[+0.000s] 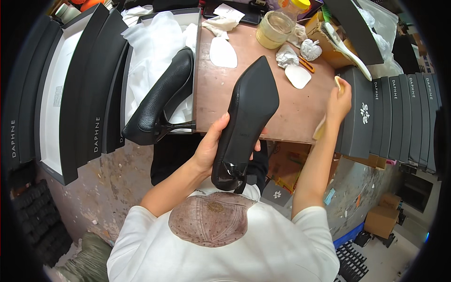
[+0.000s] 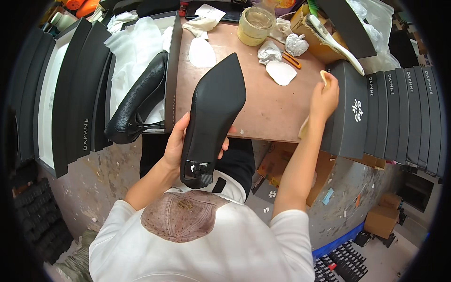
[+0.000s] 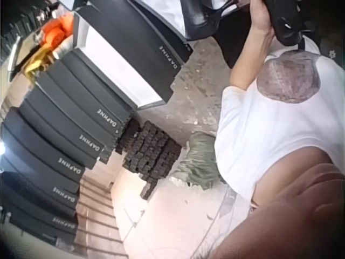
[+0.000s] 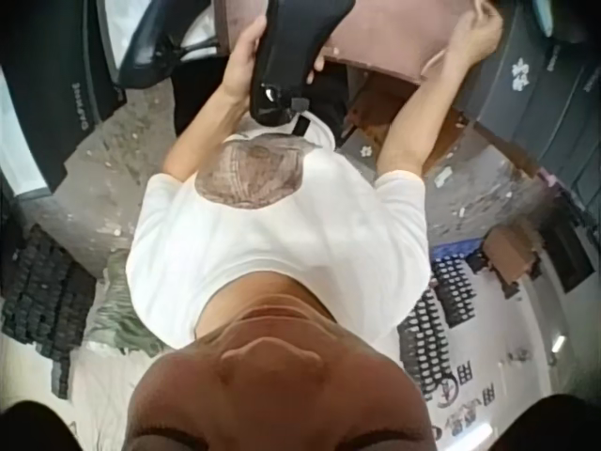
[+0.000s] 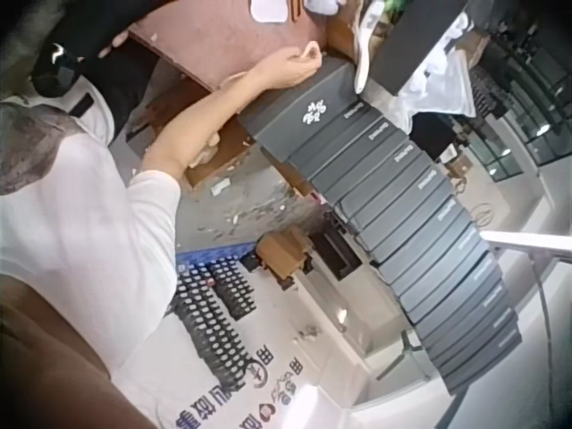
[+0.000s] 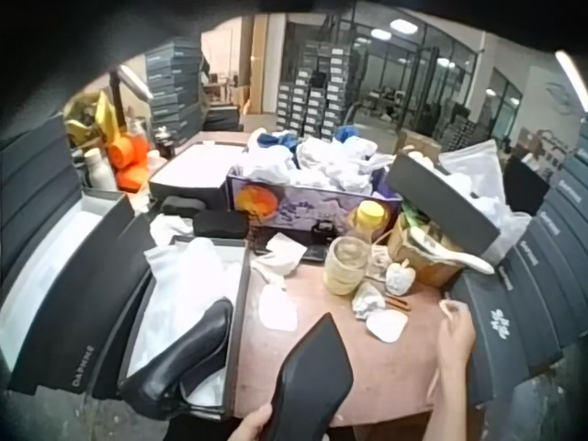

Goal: Inspecting and cleaning black high-heel shoes in a manufacturing facility.

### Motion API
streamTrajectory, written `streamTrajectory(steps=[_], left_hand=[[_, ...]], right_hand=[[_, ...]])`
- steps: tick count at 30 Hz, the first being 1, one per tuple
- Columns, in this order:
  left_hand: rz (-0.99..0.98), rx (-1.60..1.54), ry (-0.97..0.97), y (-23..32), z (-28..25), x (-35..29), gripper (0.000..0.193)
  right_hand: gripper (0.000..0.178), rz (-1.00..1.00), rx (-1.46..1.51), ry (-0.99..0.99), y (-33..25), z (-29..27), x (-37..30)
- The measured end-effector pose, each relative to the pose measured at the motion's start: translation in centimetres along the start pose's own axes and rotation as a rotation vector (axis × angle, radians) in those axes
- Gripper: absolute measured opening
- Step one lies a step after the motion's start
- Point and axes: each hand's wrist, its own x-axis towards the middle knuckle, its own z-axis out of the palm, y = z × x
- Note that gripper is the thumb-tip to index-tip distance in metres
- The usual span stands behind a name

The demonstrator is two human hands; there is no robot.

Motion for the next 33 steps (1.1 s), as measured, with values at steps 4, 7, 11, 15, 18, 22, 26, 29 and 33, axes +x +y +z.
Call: streamTrajectory(steps=[4,7,11,15,18,22,26,29,33], left_hand=[[-0.018,-0.028,0.015,-0.1,-0.1,0.7,0.060],[-0.048,0.028,-0.006,0.1,-0.7,0.4,0.070],[-0.204,0.177,-0.097,0.6,-0.9,-1.1,0.072],[-0.054,0.439,-0.046,3.4,0.2,-4.0,0.074],[0.098,0.402,-0.069,5.4,-0.6,-5.7,0.059],[-0.048,0.109,-0.099,4.9,-1.6,-5.7,0.085],[-0.066,0.085,-0.133,5.0,-1.7,-6.3,0.085],[-0.050,-0.088,-0.163,6.7,-1.1,-6.7,0.086],[-0.037,-0.238,-0.232,7.3,-1.1,-6.1,0.085]], right_hand=[[0.023,-0.098,0.297,-0.011,-6.4,-5.1,-3.6],[0.025,-0.152,0.289,0.066,-5.4,-5.0,-2.7],[0.033,-0.307,-0.483,-0.032,-2.5,-3.6,-1.4],[0.038,-0.432,0.135,-0.246,-13.1,-1.0,-0.4],[0.039,-0.711,0.422,-0.373,-22.5,6.1,1.0],[0.046,-0.878,0.490,-0.605,-31.9,18.3,4.8],[0.058,-1.047,0.091,-0.838,-35.7,23.6,5.9],[0.052,-1.137,0.116,-0.873,-35.7,24.5,7.3],[0.044,-1.020,0.350,-0.547,-36.1,24.2,6.7]])
